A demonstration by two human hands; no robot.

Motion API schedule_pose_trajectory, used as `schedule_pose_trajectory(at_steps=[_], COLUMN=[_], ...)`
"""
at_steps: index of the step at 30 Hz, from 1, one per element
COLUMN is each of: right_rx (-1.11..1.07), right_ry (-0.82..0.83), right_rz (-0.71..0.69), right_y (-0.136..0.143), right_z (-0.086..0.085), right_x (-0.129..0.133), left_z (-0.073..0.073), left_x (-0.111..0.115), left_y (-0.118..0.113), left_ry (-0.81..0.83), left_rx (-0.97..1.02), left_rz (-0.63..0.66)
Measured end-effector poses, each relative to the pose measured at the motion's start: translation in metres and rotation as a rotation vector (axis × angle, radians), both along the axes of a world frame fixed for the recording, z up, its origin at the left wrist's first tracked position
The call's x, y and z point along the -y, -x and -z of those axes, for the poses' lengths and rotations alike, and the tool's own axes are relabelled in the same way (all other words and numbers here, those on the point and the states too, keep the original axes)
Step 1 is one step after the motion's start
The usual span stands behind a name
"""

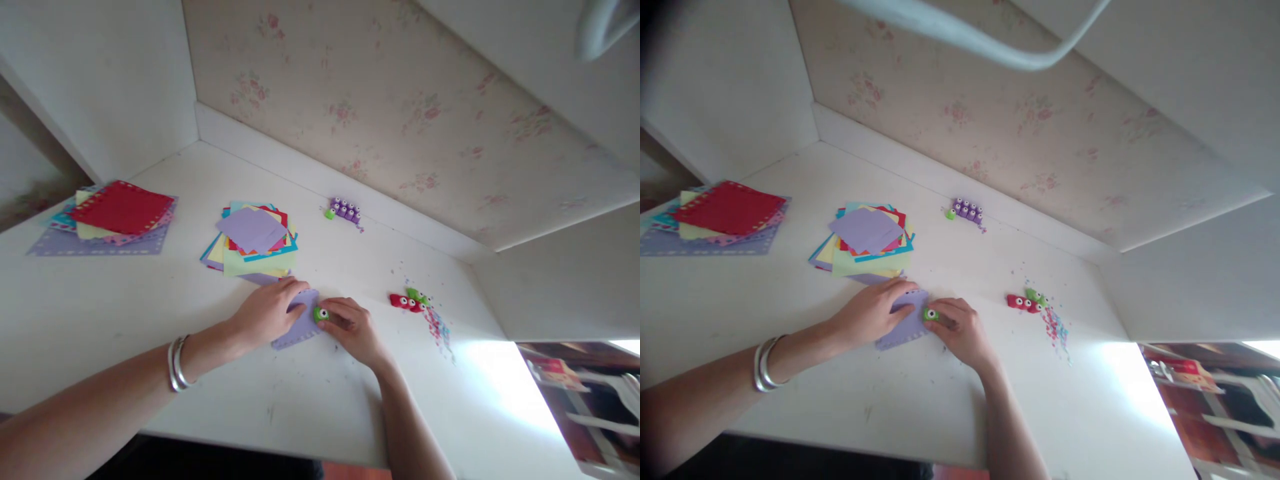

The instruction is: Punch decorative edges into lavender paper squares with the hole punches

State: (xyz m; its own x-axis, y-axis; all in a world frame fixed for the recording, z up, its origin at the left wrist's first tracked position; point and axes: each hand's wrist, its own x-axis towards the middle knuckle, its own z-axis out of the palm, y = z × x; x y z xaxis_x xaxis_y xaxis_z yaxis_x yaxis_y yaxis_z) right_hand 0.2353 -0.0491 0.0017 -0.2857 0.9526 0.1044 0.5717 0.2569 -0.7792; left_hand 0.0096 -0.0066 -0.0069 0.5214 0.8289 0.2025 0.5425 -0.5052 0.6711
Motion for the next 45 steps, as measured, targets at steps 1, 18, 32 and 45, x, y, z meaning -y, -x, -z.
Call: schedule_pose_trajectory(at_steps=[1,18,32,45], right_rx=[-0.007,0.036,0.046,-0.052], right_ry=[0.02,0.188,0.304,0.495], right_rz=[-0.011,-0.101,-0.022,0.062], right_y=[0.0,-0.003,0.001,0.005], right_z=[-0.002,-0.024,-0.021,-0.018], right_x=[-0.001,-0.016,-0.011,-0.015], left_z=[-0.003,0.002,0.011,0.013], left_x=[0.002,0.031,0.03,0.03], left_y=[0.0,-0.002,-0.004,-0.004], left_ry=[-0.073,-0.249,-0.298,-0.29], left_rx=[-0.012,-0.201,-0.213,-0.178], left_rz=[-0.009,0.059,0.055,0.051])
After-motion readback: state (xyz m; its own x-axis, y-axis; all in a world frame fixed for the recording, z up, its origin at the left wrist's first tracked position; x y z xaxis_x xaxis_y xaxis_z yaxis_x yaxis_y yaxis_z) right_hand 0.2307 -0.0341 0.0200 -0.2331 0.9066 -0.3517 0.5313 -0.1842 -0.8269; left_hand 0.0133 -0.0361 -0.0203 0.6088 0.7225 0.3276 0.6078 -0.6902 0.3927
